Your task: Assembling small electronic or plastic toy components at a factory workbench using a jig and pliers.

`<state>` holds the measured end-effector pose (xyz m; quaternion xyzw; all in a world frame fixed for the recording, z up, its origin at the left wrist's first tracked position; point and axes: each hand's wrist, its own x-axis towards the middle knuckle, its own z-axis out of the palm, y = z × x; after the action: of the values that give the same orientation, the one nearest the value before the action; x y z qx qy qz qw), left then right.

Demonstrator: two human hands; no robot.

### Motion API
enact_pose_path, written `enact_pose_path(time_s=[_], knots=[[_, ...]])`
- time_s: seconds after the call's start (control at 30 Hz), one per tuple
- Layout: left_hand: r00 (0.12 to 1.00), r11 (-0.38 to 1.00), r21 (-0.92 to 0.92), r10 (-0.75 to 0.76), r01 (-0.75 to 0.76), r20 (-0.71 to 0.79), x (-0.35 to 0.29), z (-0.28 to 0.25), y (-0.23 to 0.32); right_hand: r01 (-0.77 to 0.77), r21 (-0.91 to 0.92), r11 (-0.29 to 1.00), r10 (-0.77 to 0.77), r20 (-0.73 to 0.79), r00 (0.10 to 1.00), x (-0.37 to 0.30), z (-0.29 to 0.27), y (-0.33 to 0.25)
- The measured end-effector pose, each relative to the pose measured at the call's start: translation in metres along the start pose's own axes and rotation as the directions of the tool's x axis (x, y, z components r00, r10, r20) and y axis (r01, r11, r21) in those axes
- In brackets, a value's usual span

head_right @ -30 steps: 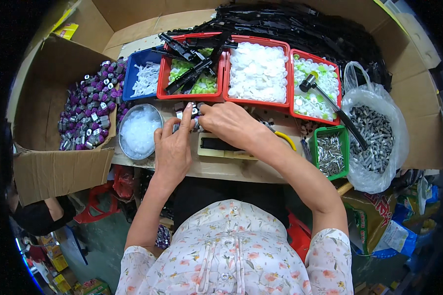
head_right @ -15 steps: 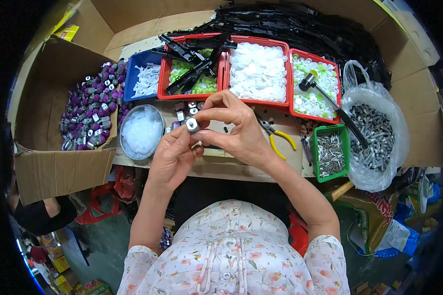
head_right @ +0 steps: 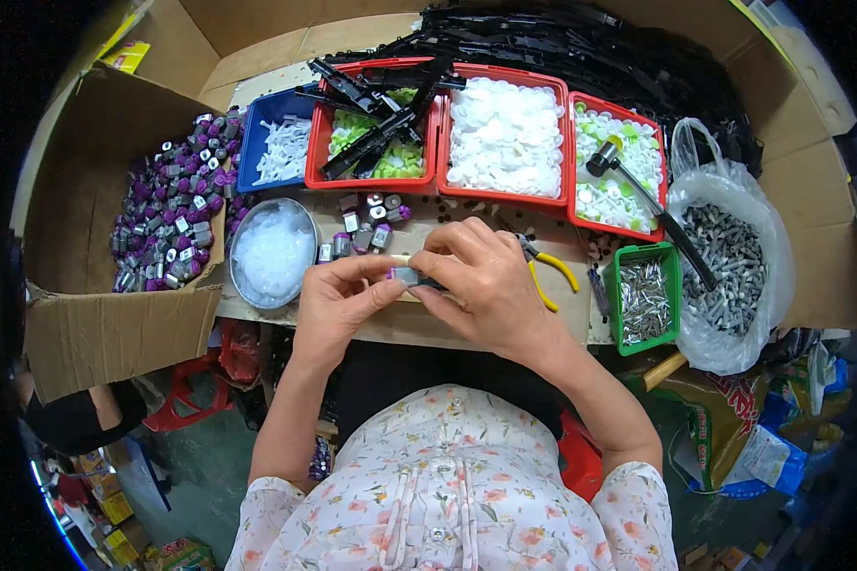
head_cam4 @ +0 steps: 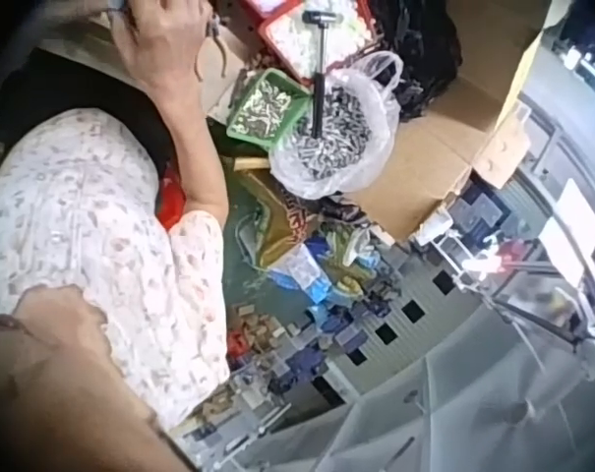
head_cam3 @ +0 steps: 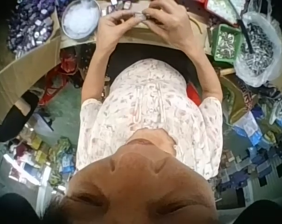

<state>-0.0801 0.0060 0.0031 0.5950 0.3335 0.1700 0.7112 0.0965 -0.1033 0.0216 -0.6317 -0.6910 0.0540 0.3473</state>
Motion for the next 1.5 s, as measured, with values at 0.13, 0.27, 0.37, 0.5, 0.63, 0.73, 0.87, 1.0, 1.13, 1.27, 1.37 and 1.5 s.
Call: enact_pose_path(time_s=[0.13,0.27,0.37,0.5,0.63,0.73,0.87,1.0,1.13,1.27,1.37,1.5], knots=[[0.933,0.847,0.464,0.344,-0.26,-0.105,-0.005,-0.001,0.001,-0.1,0.074,0.992,0.102,-0.02,0.995,-0.013,0.023,0.017],[0.826,0.635,0.676,0.56,-0.375,-0.068,-0.012,-0.003,-0.014,-0.125,0.078,0.989,0.129,-0.044,0.991,-0.013,0.035,0.017],[0.769,0.483,0.77,0.64,-0.417,0.016,-0.011,0.0,-0.021,-0.136,0.016,0.991,0.136,-0.043,0.99,-0.011,0.037,0.014],[0.692,0.257,0.843,0.701,-0.472,0.174,-0.007,0.006,-0.031,-0.12,-0.036,0.992,0.119,-0.021,0.993,-0.01,0.036,0.011],[0.643,0.057,0.881,0.706,-0.469,0.296,-0.006,0.005,-0.043,-0.083,-0.088,0.993,0.081,-0.033,0.996,-0.018,0.039,0.014],[0.62,-0.051,0.892,0.701,-0.449,0.352,-0.008,0.005,-0.046,-0.035,-0.175,0.984,0.028,-0.043,0.999,-0.019,0.035,0.008],[0.646,-0.005,0.891,0.687,-0.454,0.333,-0.009,0.004,-0.045,-0.103,-0.163,0.981,0.088,-0.1,0.991,-0.031,-0.001,0.01],[0.717,0.261,0.807,0.646,-0.529,0.261,-0.005,-0.001,-0.02,-0.369,-0.357,0.858,0.253,-0.331,0.909,-0.077,-0.071,0.027],[0.672,0.287,0.775,0.704,-0.563,0.227,0.03,-0.013,0.002,-0.633,-0.379,0.675,0.593,-0.232,0.771,-0.125,-0.105,0.047],[0.675,0.222,0.819,0.695,-0.53,0.248,0.083,-0.017,0.029,-0.592,-0.458,0.663,0.564,-0.214,0.798,-0.135,-0.103,0.061],[0.707,0.119,0.862,0.632,-0.493,0.317,0.117,-0.017,0.037,-0.567,-0.474,0.674,0.546,-0.198,0.814,-0.13,-0.102,0.063],[0.702,-0.112,0.864,0.538,-0.49,0.467,0.149,-0.012,0.039,-0.575,-0.454,0.681,0.56,-0.182,0.808,-0.127,-0.102,0.061]])
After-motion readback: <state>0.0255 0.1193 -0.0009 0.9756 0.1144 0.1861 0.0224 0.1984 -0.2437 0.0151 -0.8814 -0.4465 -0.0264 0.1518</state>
